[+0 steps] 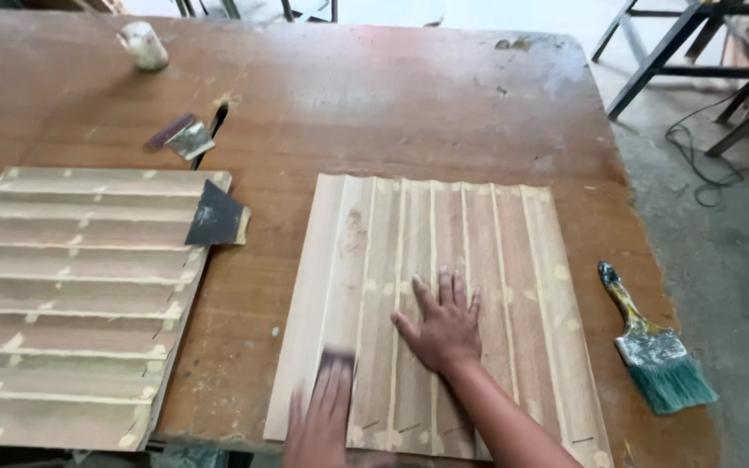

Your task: The person sands the grooves of a wooden panel by hand using a small piece of sandpaper and then uses a paint brush to sweep away the resulting dust.

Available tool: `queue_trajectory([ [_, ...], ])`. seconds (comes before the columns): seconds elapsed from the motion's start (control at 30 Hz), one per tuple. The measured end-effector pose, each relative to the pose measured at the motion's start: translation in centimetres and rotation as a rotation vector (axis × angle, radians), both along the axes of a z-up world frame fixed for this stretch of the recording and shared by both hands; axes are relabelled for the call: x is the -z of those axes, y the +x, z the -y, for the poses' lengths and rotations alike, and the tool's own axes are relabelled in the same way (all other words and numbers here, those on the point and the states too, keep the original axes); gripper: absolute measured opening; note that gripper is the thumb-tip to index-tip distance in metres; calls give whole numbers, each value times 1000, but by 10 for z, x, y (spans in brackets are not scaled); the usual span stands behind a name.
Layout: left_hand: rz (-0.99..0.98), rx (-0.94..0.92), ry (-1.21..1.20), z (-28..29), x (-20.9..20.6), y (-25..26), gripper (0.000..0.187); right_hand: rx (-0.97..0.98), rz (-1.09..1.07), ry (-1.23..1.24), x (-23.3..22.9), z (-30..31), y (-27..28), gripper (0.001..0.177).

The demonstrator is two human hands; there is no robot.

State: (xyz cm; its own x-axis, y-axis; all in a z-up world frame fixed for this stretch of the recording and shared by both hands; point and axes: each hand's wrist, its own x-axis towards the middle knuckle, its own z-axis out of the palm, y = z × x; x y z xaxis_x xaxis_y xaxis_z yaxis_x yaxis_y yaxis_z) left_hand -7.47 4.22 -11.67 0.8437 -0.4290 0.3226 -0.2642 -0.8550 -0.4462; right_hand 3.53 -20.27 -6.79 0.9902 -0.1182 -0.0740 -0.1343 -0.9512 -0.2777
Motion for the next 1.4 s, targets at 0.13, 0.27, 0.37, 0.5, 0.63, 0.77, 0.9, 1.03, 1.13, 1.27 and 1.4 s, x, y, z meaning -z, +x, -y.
queue_trajectory([
  [0.13, 379, 197, -423, -5, 79, -22, 41, 5, 20, -31, -2, 6, 7, 82],
  [0.27, -504, -20, -346, 29, -35, 59, 147, 7, -46, 1, -8, 1, 2, 82],
  [0.37, -903, -66, -537, 39, -69, 83, 133, 18, -16, 11, -5, 1, 7, 83],
  [0.5, -58, 55, -50, -10, 6, -21, 178, 5, -66, 44, -11, 2, 3, 83],
  [0.63, -76, 79, -87, 5, -10, -16, 168, -6, -46, -16, -15, 1, 4, 83],
  [0.77, -956, -58, -523, 44, -84, 85, 124, 11, -31, -12, -15, 4, -2, 79],
  [0.9, -893, -4, -587, 34, -88, 86, 124, 30, 6, -36, -7, 2, 1, 76],
  [1.03, -944, -15, -539, 0, -95, -36, 130, -11, 15, -31, -2, -2, -16, 76],
  [1.13, -1018, -31, -495, 0, -101, -23, 130, 8, 39, -7, -16, -1, 2, 78],
  [1.27, -969, -24, -554, 23, -82, 42, 121, -5, 21, 34, -9, -1, -17, 80],
  [1.4, -858, 24, -548, 26, -74, 83, 118, 1, 181, 270, -27, 3, -8, 84],
])
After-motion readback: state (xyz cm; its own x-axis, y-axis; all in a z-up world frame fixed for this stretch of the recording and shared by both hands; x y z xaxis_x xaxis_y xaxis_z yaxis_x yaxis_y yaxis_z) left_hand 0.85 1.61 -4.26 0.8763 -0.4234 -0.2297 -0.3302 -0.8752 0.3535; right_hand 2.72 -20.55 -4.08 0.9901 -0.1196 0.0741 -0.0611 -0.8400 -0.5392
